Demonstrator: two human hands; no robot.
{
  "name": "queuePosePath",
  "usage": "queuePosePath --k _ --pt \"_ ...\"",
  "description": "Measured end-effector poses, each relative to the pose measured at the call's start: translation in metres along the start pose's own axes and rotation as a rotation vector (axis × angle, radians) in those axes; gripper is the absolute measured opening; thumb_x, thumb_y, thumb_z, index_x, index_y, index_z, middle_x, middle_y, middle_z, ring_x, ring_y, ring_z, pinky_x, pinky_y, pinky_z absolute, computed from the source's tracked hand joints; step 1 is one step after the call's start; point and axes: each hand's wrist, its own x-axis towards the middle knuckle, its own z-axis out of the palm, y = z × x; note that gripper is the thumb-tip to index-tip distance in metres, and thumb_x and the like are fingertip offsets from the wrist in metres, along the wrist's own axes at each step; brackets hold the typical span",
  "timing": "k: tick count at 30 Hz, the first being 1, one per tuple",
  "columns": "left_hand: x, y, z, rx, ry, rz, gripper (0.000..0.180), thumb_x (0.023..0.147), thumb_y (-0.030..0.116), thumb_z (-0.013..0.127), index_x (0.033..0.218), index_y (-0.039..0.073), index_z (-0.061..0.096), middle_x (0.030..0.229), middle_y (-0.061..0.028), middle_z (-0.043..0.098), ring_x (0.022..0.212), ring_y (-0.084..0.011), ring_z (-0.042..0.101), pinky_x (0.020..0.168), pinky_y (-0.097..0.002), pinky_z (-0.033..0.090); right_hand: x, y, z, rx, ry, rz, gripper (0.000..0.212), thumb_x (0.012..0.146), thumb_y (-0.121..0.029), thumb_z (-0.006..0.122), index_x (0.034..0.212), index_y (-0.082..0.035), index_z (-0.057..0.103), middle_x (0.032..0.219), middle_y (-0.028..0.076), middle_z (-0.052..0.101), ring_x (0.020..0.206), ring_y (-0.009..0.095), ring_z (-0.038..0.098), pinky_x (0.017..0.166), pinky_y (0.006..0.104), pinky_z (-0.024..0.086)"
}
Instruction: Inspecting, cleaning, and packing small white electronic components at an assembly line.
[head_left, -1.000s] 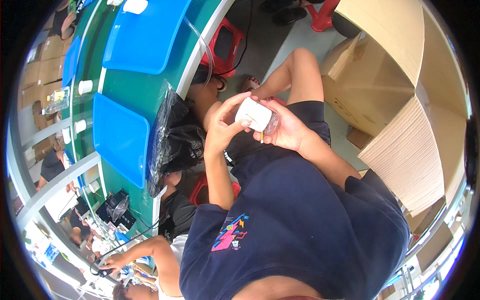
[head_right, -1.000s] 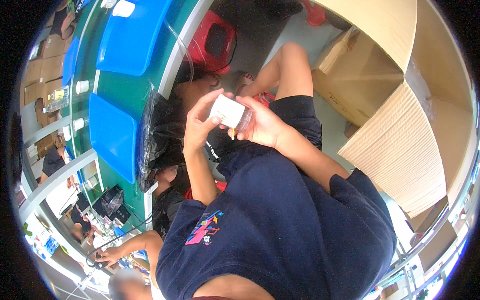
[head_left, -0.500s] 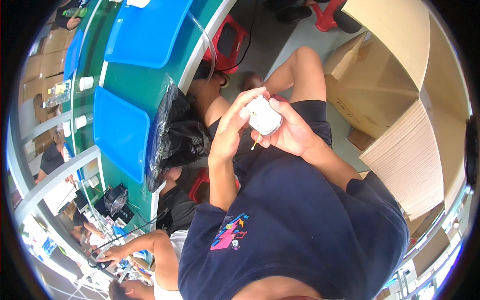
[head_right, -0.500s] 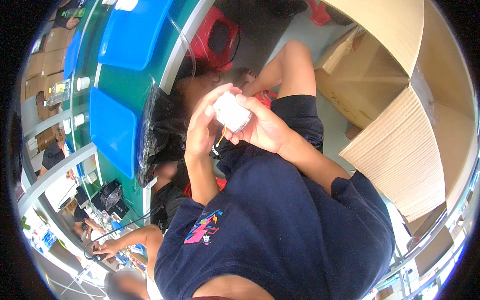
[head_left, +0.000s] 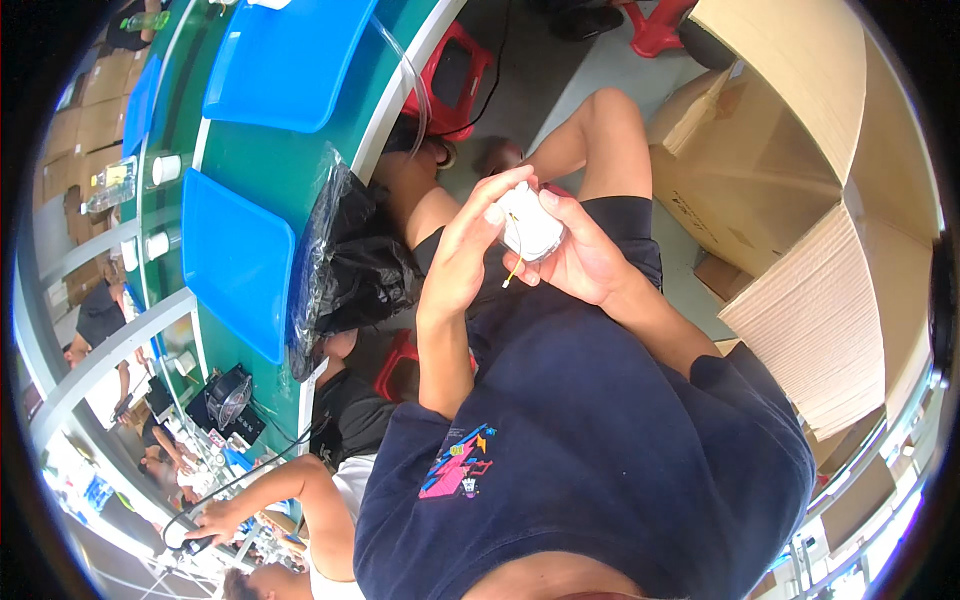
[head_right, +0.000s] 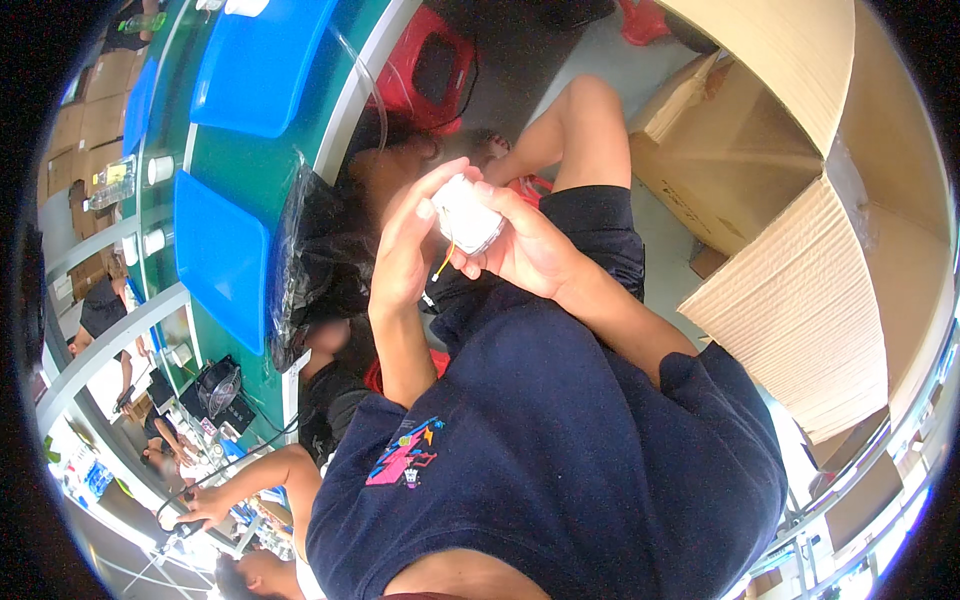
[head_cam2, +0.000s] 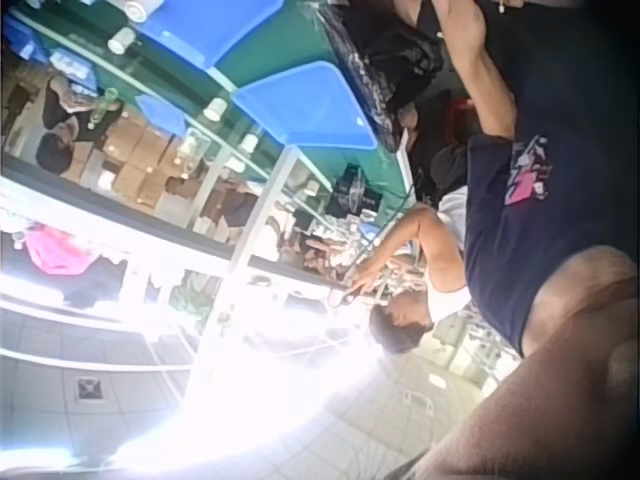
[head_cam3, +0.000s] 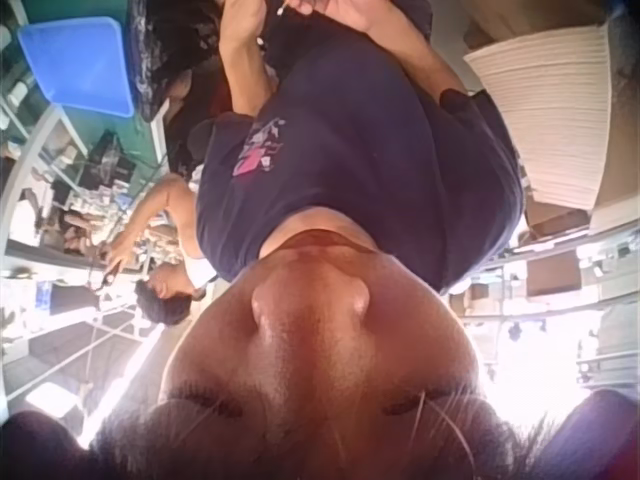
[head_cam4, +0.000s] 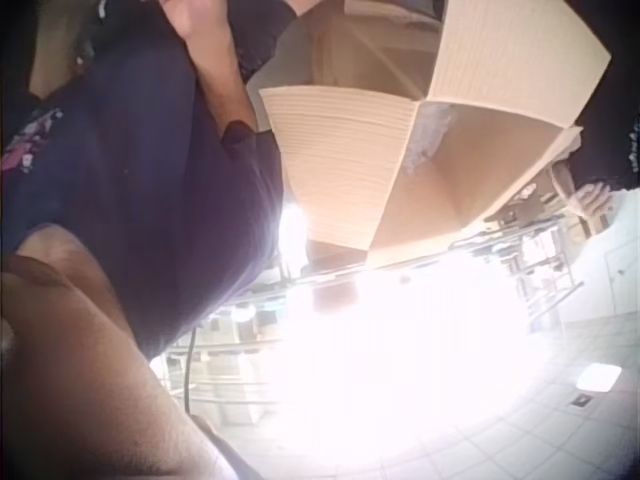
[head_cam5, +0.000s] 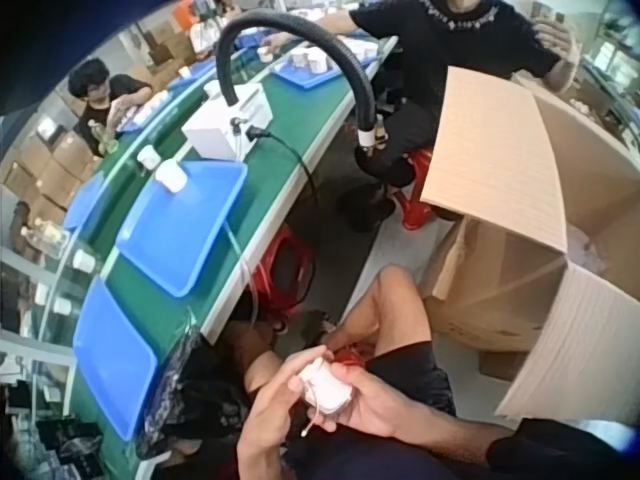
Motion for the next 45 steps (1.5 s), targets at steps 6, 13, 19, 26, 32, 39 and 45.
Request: queuePosePath --k 6,13,19,26,32,39,45 --pt "-0.001 -0.004 -0.004 0.012 -0.002 0.006 0.044 0.101 0.026 0.038 0.136 -0.001 0.048 0.133 -0.0109 0.048 0.123 -0.0212 0.049 0.099 -0.0319 0.042 0.002 0.003 -0.003 0.034 0.004 0.012 0.040 0.100 -0.042 0.043 0.119 -0.010 0.055 0.096 0.009 0.066 0.073 0.025 0.063 0.055 0.0310 0.048" --pt "0.000 0.003 -0.003 0.189 0.069 0.093 0.049 0.103 0.036 0.033 0.132 0.000 0.052 0.131 -0.0138 0.052 0.121 -0.0235 0.050 0.100 -0.0349 0.041 0.002 0.003 0.007 -0.019 -0.067 0.000 0.052 0.101 -0.049 0.034 0.120 -0.006 0.055 0.099 0.013 0.066 0.074 0.026 0.063 0.058 0.0328 0.050" --pt "-0.004 0.020 0.007 0.666 0.227 0.383 0.061 0.078 0.023 0.073 0.131 0.001 0.052 0.133 -0.0160 0.053 0.128 -0.0325 0.048 0.106 -0.0425 0.038 0.016 -0.009 0.041 0.048 0.106 -0.147 0.063 0.101 -0.053 0.025 0.125 -0.003 0.054 0.100 0.018 0.065 0.079 0.028 0.062 0.073 0.0382 0.052" --pt "-0.007 0.023 0.008 0.689 0.294 0.404 0.085 0.064 0.018 0.083 0.136 -0.004 0.045 0.132 -0.0168 0.053 0.123 -0.0276 0.052 0.106 -0.0384 0.038 0.016 -0.014 0.043 -0.104 -0.102 -0.056 0.067 0.100 -0.056 0.023 0.128 -0.003 0.051 0.103 0.019 0.065 0.078 0.026 0.063 0.073 0.0355 0.052" --pt "-0.007 0.028 0.005 0.737 0.392 0.428 0.078 0.058 0.016 0.085 0.128 -0.001 0.053 0.121 -0.0180 0.059 0.109 -0.0307 0.060 0.094 -0.0375 0.046 0.018 -0.019 0.035 -0.235 -0.015 -0.232 0.050 0.103 -0.041 0.037 0.134 -0.003 0.047 0.126 0.008 0.058 0.115 0.019 0.056 0.096 0.0377 0.046" --pt "-0.001 0.033 0.013 0.739 0.348 0.419 0.080 0.059 0.015 0.085 0.130 0.002 0.050 0.120 -0.0152 0.057 0.109 -0.0298 0.058 0.093 -0.0370 0.046 0.021 -0.025 0.022 -0.075 -0.249 -0.088 0.046 0.103 -0.036 0.038 0.134 -0.002 0.046 0.126 0.011 0.057 0.112 0.023 0.057 0.095 0.0406 0.049" --pt "0.003 0.043 0.008 0.895 0.403 0.392 0.076 0.061 0.012 0.083 0.128 0.001 0.050 0.118 -0.0159 0.056 0.108 -0.0300 0.058 0.091 -0.0379 0.047 0.022 -0.017 0.028 -0.451 0.076 -0.438 0.046 0.102 -0.033 0.038 0.134 -0.001 0.043 0.125 0.012 0.056 0.108 0.021 0.058 0.090 0.0353 0.049"
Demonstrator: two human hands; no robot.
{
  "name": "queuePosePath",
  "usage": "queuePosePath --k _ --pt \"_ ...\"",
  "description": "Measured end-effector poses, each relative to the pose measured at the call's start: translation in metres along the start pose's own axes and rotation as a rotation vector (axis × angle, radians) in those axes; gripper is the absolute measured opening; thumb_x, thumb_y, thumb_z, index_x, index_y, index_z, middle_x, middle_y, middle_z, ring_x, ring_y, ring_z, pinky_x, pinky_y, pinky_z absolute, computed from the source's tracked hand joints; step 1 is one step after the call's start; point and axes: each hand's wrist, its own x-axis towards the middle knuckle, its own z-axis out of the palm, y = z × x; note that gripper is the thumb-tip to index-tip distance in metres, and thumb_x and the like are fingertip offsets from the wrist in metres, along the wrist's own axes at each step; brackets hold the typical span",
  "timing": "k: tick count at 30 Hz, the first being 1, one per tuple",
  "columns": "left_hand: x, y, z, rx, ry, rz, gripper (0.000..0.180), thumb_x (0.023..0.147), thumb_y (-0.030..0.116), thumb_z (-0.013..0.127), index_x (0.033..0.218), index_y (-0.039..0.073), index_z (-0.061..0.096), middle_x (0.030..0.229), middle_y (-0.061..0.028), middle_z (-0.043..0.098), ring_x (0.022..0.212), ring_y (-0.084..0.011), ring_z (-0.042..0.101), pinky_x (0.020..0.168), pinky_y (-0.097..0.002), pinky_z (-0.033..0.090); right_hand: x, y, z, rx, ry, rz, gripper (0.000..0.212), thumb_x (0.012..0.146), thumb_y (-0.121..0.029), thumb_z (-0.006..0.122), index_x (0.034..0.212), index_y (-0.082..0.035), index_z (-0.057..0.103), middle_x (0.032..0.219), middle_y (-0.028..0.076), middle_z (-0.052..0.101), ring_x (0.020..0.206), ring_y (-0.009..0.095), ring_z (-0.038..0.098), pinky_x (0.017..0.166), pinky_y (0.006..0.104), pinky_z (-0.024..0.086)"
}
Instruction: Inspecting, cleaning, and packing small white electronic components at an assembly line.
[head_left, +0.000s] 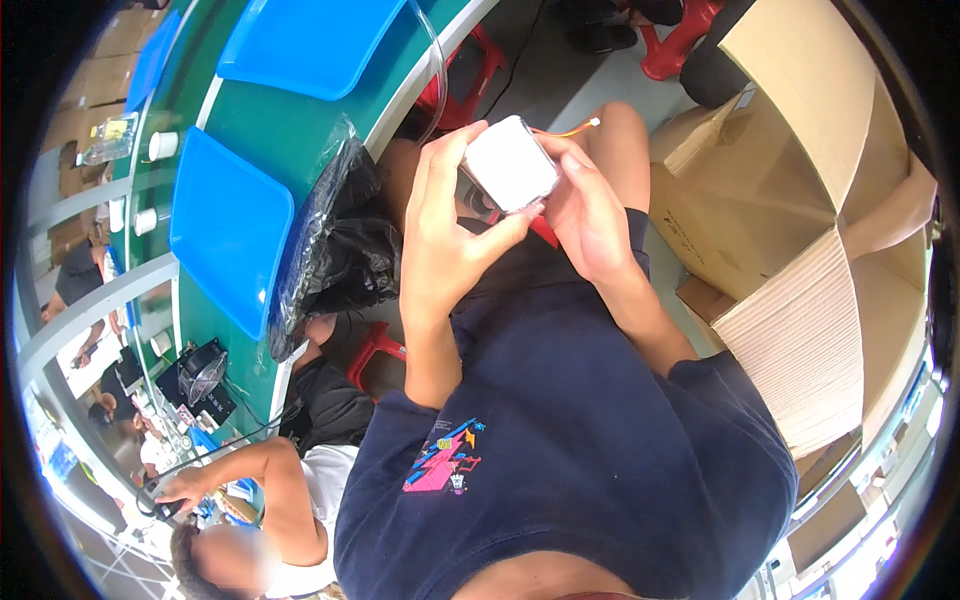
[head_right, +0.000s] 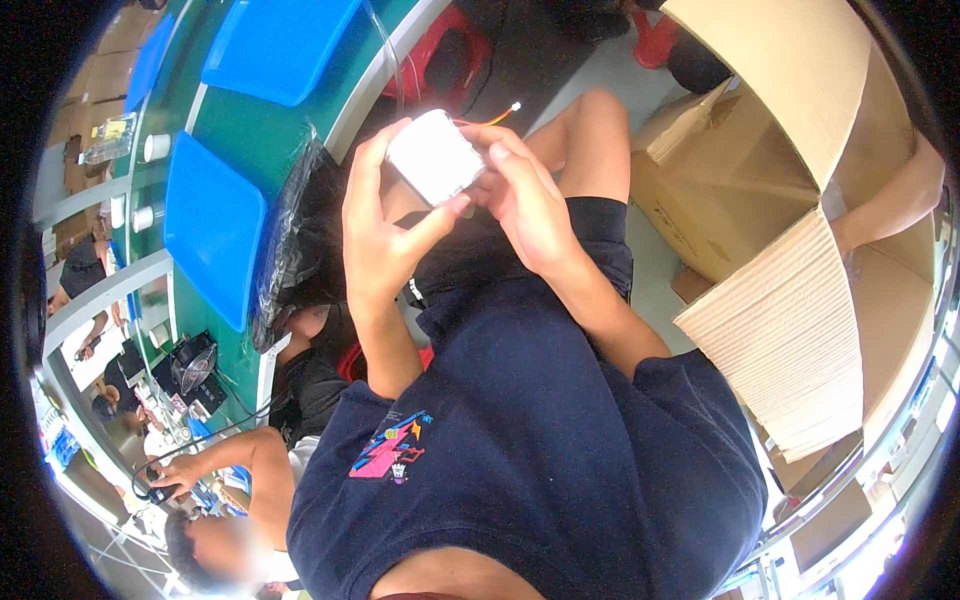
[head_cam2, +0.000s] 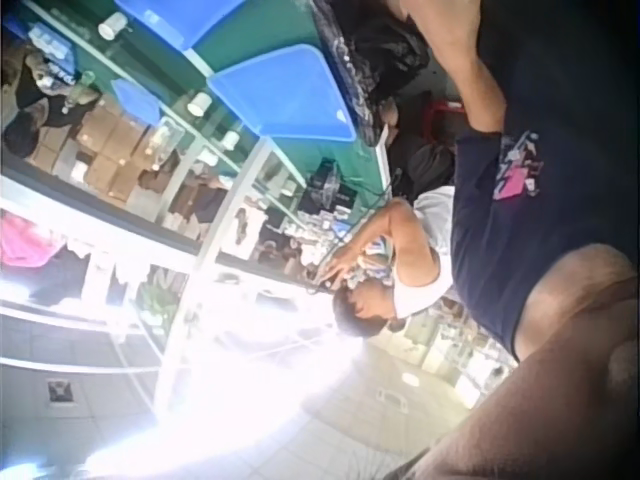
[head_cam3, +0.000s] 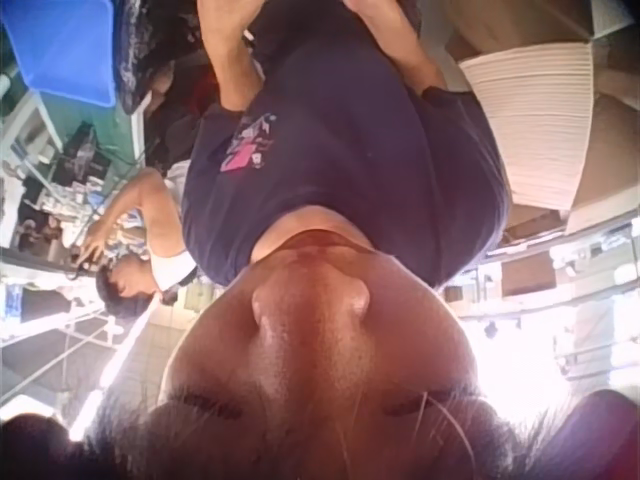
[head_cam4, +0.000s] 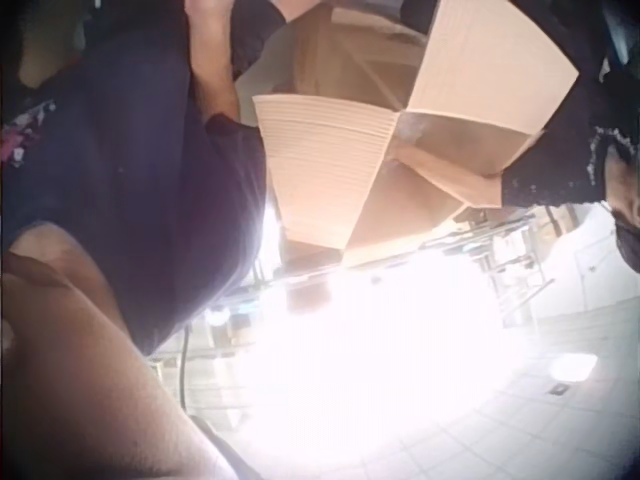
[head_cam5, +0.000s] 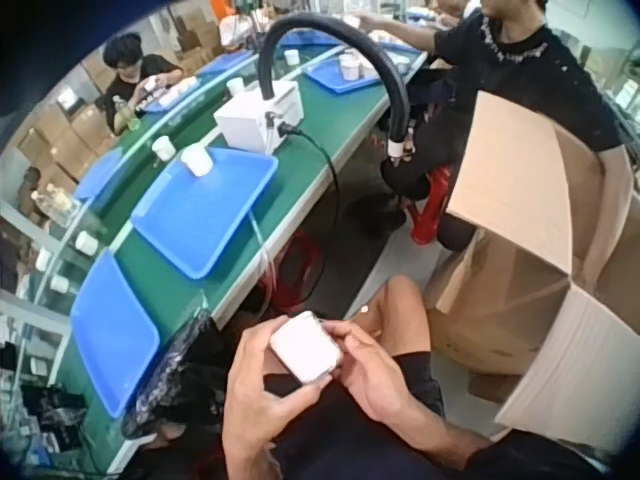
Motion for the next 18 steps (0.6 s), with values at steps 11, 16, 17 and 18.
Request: queuePosePath --k 11,16,17,18 --pt "0.001 -0.006 0.008 -0.044 0.003 0.044 0.074 0.060 0.009 0.080 0.127 0.003 0.051 0.123 -0.0158 0.053 0.114 -0.0314 0.055 0.097 -0.0386 0.044 -0.011 -0.003 -0.003 0.075 -0.055 0.040 0.043 0.100 -0.024 0.049 0.136 -0.001 0.042 0.122 0.009 0.056 0.106 0.015 0.056 0.086 0.0312 0.049" --pt "-0.002 -0.004 0.012 -0.169 -0.014 -0.024 0.073 0.059 0.009 0.080 0.126 0.003 0.051 0.121 -0.0153 0.054 0.112 -0.0309 0.056 0.095 -0.0384 0.045 -0.012 -0.005 -0.010 0.396 -0.255 0.185 0.039 0.100 -0.025 0.049 0.132 -0.002 0.045 0.113 0.009 0.058 0.097 0.016 0.058 0.084 0.0340 0.050" --pt "-0.001 -0.005 0.012 -0.171 -0.014 -0.024 0.073 0.059 0.009 0.080 0.126 0.003 0.051 0.121 -0.0153 0.054 0.112 -0.0309 0.056 0.095 -0.0384 0.045 -0.013 -0.004 -0.010 0.394 -0.254 0.185 0.039 0.100 -0.025 0.049 0.132 -0.002 0.045 0.113 0.009 0.058 0.097 0.016 0.058 0.084 0.0340 0.050" --pt "0.000 -0.007 0.012 -0.115 -0.012 -0.003 0.073 0.059 0.008 0.080 0.127 0.004 0.051 0.120 -0.0151 0.054 0.111 -0.0309 0.056 0.095 -0.0384 0.045 -0.013 -0.002 -0.009 0.241 -0.175 0.159 0.041 0.101 -0.029 0.047 0.130 -0.001 0.046 0.116 0.008 0.057 0.103 0.016 0.057 0.089 0.0349 0.048"
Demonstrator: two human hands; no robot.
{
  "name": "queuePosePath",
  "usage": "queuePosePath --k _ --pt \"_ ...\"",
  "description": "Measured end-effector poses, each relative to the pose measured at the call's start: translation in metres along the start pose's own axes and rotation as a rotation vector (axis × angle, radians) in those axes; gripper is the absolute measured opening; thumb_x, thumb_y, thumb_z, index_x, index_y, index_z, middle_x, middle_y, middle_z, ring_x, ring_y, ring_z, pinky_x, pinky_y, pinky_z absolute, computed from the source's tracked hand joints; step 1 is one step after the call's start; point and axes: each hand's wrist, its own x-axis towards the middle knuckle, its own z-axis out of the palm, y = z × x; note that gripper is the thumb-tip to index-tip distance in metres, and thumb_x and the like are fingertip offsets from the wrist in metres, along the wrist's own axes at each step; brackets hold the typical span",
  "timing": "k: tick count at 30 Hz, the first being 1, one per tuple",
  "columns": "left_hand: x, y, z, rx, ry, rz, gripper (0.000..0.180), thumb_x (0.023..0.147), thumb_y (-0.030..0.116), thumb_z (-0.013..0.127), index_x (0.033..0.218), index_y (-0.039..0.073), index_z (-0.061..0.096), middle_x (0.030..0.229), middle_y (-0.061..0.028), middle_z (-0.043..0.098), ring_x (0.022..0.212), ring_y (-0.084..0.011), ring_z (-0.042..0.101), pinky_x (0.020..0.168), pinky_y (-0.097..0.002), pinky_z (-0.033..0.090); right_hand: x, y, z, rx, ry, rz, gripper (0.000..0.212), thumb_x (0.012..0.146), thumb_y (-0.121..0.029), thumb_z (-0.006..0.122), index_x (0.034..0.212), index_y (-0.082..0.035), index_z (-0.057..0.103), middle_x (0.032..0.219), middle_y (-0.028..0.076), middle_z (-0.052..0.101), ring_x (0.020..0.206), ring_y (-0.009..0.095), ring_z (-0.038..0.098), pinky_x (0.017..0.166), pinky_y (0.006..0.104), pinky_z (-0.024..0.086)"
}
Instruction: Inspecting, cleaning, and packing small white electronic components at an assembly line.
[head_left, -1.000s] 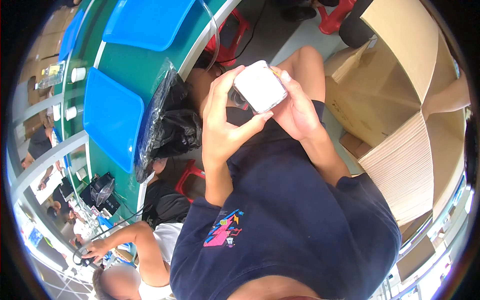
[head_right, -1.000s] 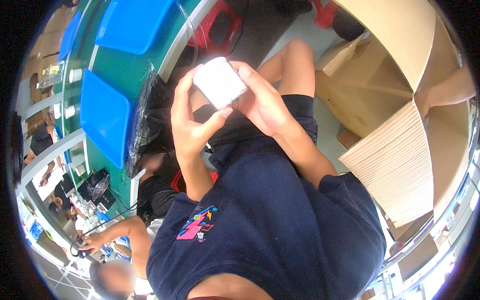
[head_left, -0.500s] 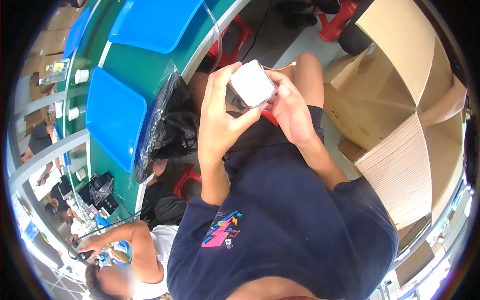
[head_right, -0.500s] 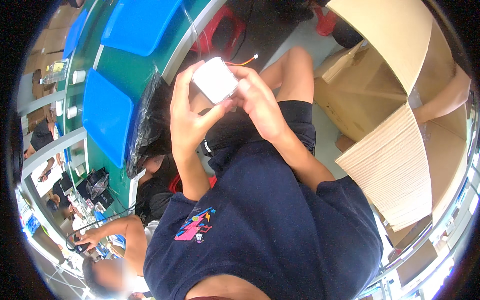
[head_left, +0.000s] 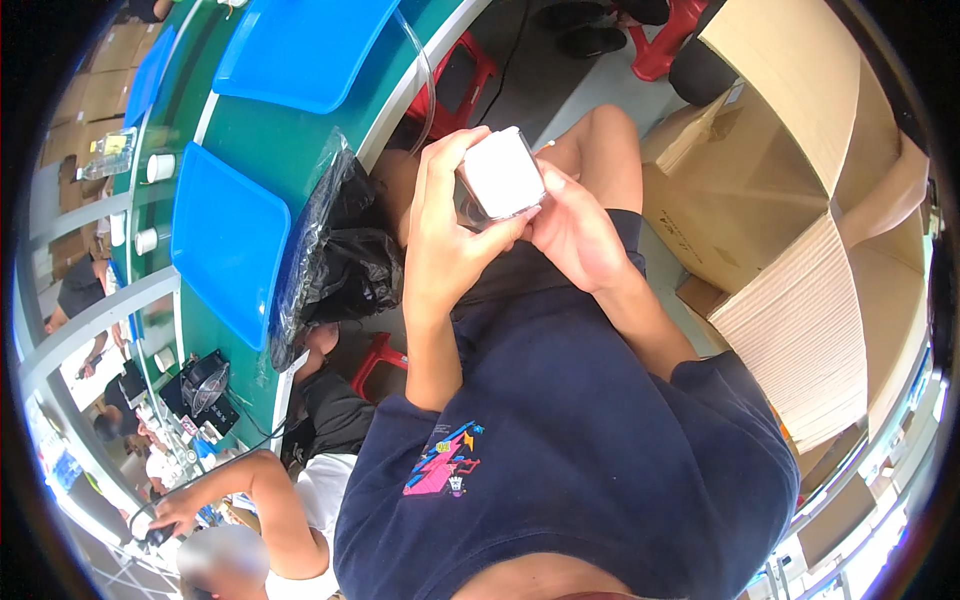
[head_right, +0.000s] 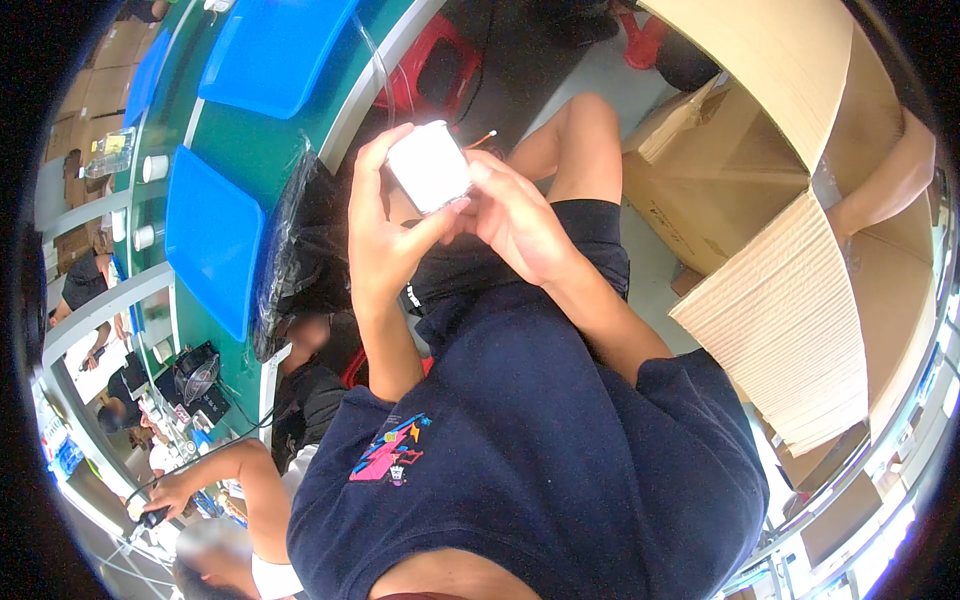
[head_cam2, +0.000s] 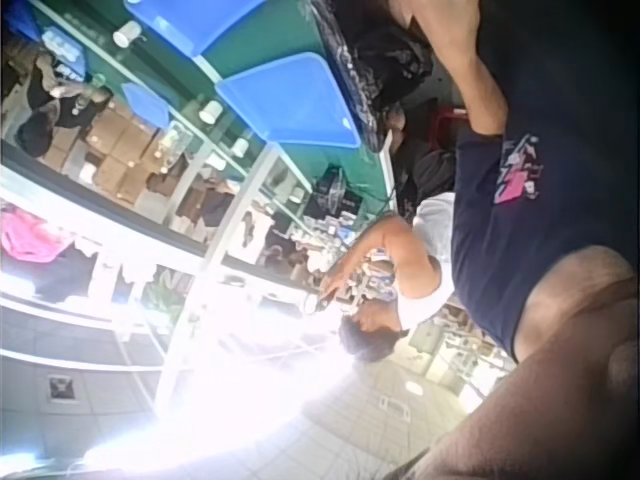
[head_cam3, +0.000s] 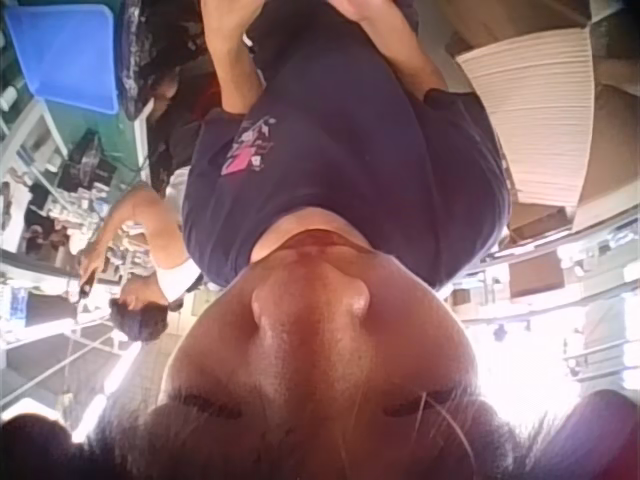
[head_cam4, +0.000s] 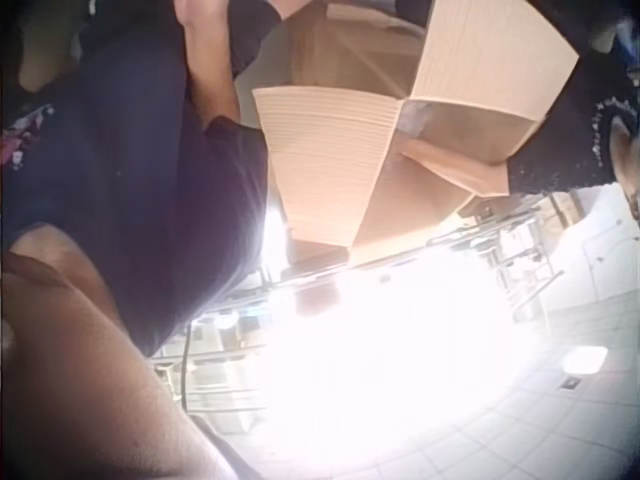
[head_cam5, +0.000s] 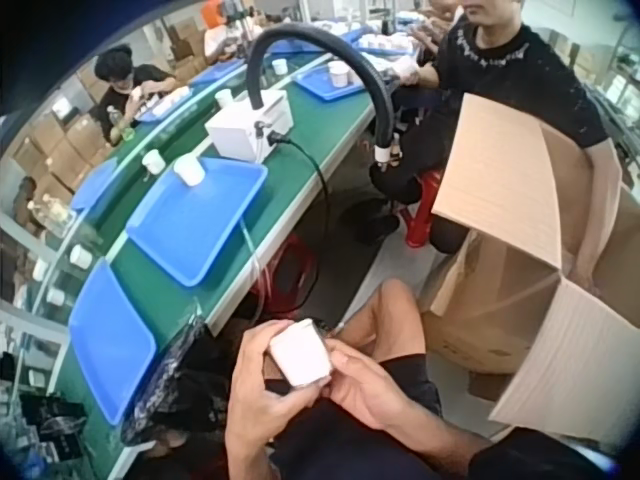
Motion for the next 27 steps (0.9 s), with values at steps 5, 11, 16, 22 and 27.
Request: queuePosePath --k 5,11,16,22,27 --pt "-0.002 -0.001 0.000 0.056 0.013 -0.018 0.073 0.059 0.007 0.079 0.127 0.005 0.051 0.119 -0.0146 0.054 0.110 -0.0311 0.056 0.094 -0.0382 0.046 0.002 0.002 0.003 -0.275 0.168 -0.058 0.043 0.101 -0.034 0.044 0.127 -0.001 0.048 0.118 0.007 0.057 0.109 0.017 0.055 0.095 0.0348 0.045" --pt "-0.004 -0.002 0.003 -0.113 0.039 -0.053 0.073 0.059 0.006 0.078 0.127 0.005 0.051 0.120 -0.0151 0.053 0.112 -0.0311 0.055 0.095 -0.0383 0.045 0.003 -0.005 -0.002 0.216 -0.006 0.134 0.034 0.099 -0.024 0.054 0.124 -0.002 0.049 0.107 0.008 0.061 0.096 0.016 0.060 0.080 0.0319 0.050" --pt "-0.005 0.003 -0.002 0.123 0.032 0.006 0.074 0.058 0.004 0.077 0.127 0.005 0.050 0.121 -0.0149 0.053 0.112 -0.0313 0.055 0.095 -0.0386 0.045 0.003 0.003 0.012 -0.480 0.179 -0.185 0.037 0.100 -0.028 0.048 0.127 -0.002 0.048 0.110 0.008 0.061 0.096 0.017 0.060 0.081 0.0327 0.050" --pt "-0.012 0.006 0.003 -0.221 0.058 -0.159 0.072 0.059 0.008 0.080 0.125 0.002 0.052 0.119 -0.0133 0.055 0.111 -0.0266 0.056 0.097 -0.0361 0.043 0.001 -0.004 -0.002 0.031 -0.078 0.121 0.041 0.101 -0.032 0.045 0.129 -0.003 0.048 0.113 0.007 0.060 0.098 0.016 0.059 0.084 0.0320 0.050" --pt "-0.009 0.004 0.000 0.072 0.027 0.013 0.072 0.060 0.008 0.080 0.126 0.002 0.052 0.117 -0.0127 0.055 0.110 -0.0253 0.056 0.095 -0.0353 0.044 0.001 0.013 0.007 -0.096 0.158 -0.008 0.045 0.101 -0.035 0.042 0.132 -0.003 0.047 0.115 0.011 0.060 0.100 0.020 0.060 0.082 0.0368 0.050"
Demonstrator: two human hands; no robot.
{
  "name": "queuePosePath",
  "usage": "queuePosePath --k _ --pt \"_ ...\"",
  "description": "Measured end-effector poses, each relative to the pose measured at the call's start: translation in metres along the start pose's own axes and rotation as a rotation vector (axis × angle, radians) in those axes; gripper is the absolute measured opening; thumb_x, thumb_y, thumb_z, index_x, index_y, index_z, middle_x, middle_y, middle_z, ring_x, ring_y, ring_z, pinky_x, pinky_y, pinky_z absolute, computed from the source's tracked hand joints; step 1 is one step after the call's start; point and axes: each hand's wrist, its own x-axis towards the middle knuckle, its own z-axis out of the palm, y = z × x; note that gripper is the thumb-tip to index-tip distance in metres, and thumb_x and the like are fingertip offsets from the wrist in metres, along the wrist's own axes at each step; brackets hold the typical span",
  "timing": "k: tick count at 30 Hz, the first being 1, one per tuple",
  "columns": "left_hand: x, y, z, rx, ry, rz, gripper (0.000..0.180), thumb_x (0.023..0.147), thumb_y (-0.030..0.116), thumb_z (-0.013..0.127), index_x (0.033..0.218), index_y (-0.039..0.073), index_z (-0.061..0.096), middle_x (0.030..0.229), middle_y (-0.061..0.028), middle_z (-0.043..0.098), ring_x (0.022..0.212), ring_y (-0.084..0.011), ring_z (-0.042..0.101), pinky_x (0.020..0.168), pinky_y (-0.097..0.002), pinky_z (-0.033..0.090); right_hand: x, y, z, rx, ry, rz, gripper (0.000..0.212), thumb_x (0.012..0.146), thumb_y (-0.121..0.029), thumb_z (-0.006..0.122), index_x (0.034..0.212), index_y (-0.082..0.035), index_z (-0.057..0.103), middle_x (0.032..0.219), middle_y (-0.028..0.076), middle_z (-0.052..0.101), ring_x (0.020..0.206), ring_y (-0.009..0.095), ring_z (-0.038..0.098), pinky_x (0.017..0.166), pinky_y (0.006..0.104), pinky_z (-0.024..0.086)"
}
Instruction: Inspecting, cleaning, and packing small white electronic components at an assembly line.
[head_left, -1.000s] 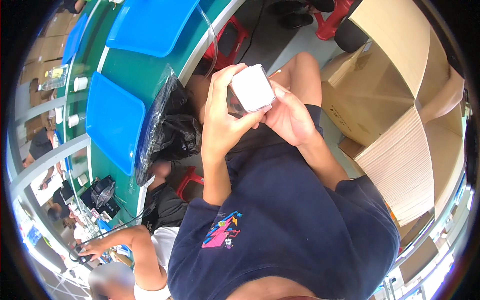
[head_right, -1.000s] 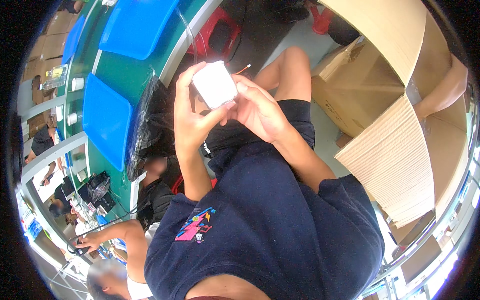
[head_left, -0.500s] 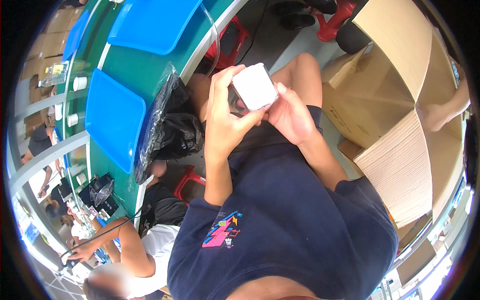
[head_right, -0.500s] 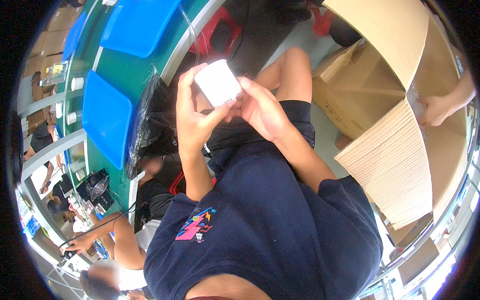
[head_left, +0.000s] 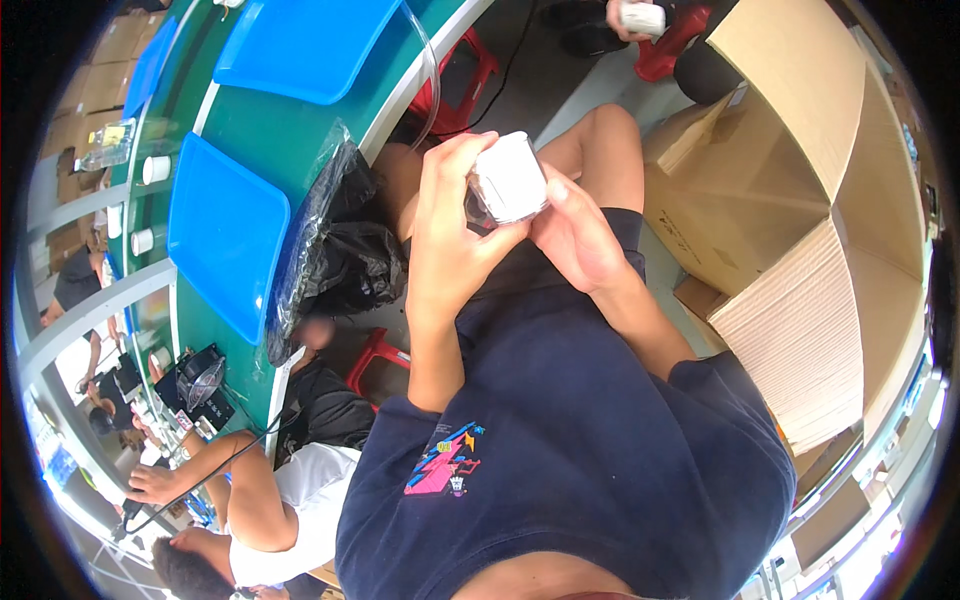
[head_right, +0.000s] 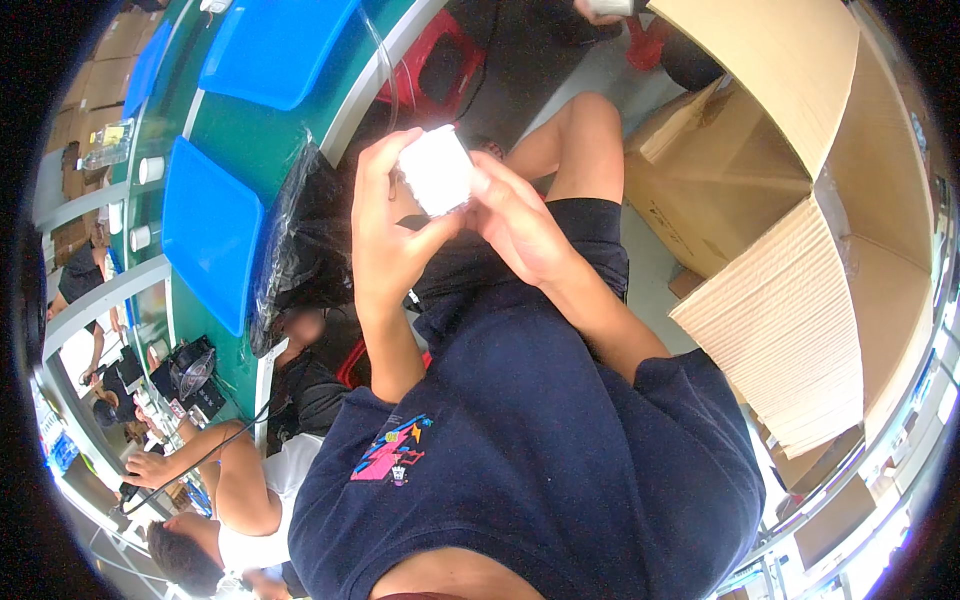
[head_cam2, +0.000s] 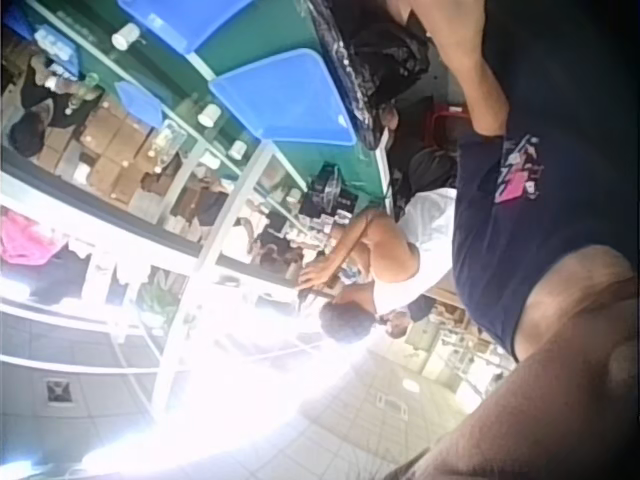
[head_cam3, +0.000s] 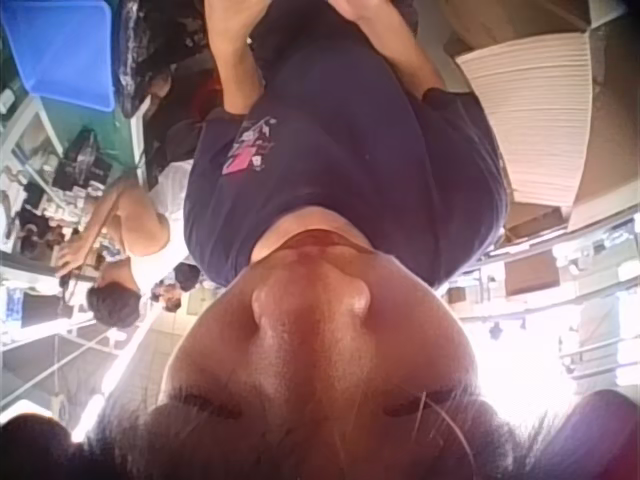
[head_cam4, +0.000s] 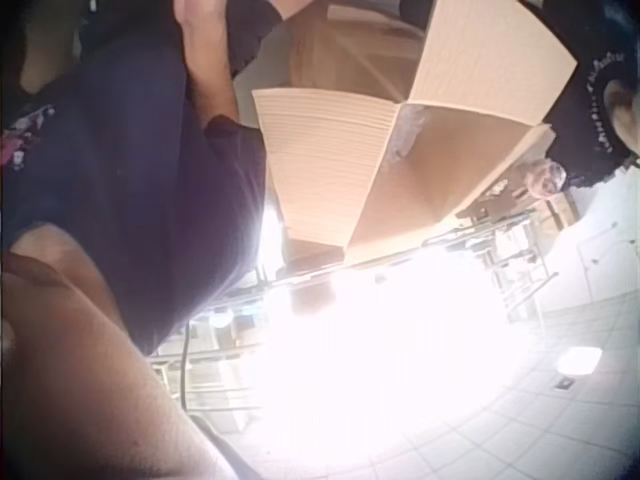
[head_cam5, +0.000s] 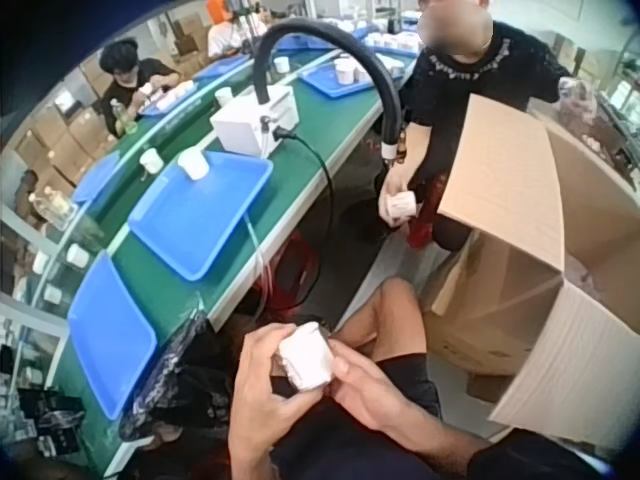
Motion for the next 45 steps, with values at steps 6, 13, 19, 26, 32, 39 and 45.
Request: queuePosePath --k 6,13,19,26,32,39,45 --pt "0.000 0.004 0.001 -0.061 0.036 -0.036 0.072 0.060 0.009 0.082 0.125 0.002 0.053 0.118 -0.0132 0.056 0.111 -0.0262 0.056 0.096 -0.0359 0.044 0.007 -0.010 -0.004 0.212 -0.192 0.092 0.052 0.100 -0.041 0.037 0.135 -0.003 0.045 0.118 0.019 0.061 0.103 0.026 0.061 0.088 0.0397 0.048" --pt "-0.002 -0.001 -0.002 0.037 0.026 -0.003 0.070 0.061 0.010 0.081 0.125 0.001 0.053 0.118 -0.0152 0.055 0.111 -0.0285 0.056 0.096 -0.0373 0.044 0.013 0.009 0.002 0.531 -0.094 0.187 0.048 0.102 -0.037 0.033 0.135 -0.005 0.045 0.121 0.016 0.061 0.103 0.029 0.062 0.091 0.0424 0.049" --pt "-0.003 -0.010 -0.001 0.058 0.015 -0.060 0.068 0.065 0.011 0.082 0.125 0.003 0.052 0.119 -0.0161 0.055 0.108 -0.0305 0.059 0.087 -0.0372 0.050 0.022 0.035 -0.017 0.551 -0.183 0.243 0.044 0.103 -0.035 0.034 0.134 -0.005 0.046 0.122 0.012 0.060 0.107 0.026 0.060 0.093 0.0419 0.048" --pt "-0.011 -0.026 -0.024 -0.033 0.066 -0.291 0.059 0.068 0.015 0.083 0.118 0.000 0.057 0.113 -0.0122 0.063 0.105 -0.0210 0.061 0.093 -0.0333 0.047 0.050 0.045 0.024 -0.025 0.105 -0.049 0.045 0.104 -0.037 0.032 0.123 -0.003 0.055 0.114 0.007 0.060 0.104 0.016 0.057 0.090 0.0322 0.046" --pt "-0.010 -0.007 -0.023 -0.136 0.102 -0.186 0.067 0.070 0.015 0.078 0.129 0.001 0.051 0.122 -0.0168 0.059 0.114 -0.0273 0.058 0.096 -0.0364 0.045 0.066 0.035 0.025 -0.211 0.101 -0.291 0.054 0.102 -0.042 0.025 0.103 -0.002 0.061 0.092 0.006 0.064 0.086 0.015 0.060 0.082 0.0298 0.048" --pt "-0.005 0.005 -0.032 -0.165 0.176 -0.103 0.072 0.073 0.022 0.080 0.133 0.001 0.047 0.124 -0.0188 0.059 0.114 -0.0315 0.059 0.097 -0.0392 0.045 0.079 0.003 0.051 -0.223 0.050 -0.301 0.063 0.100 -0.050 0.026 0.093 0.001 0.062 0.088 0.013 0.067 0.082 0.021 0.064 0.078 0.0322 0.051" --pt "-0.004 -0.001 -0.048 -0.194 0.315 -0.134 0.068 0.078 0.026 0.076 0.135 0.003 0.046 0.129 -0.0217 0.055 0.121 -0.0370 0.053 0.102 -0.0412 0.042 0.103 0.005 0.070 -0.338 0.044 -0.214 0.065 0.102 -0.051 0.026 0.096 0.001 0.064 0.088 0.010 0.066 0.081 0.020 0.062 0.077 0.0324 0.051"
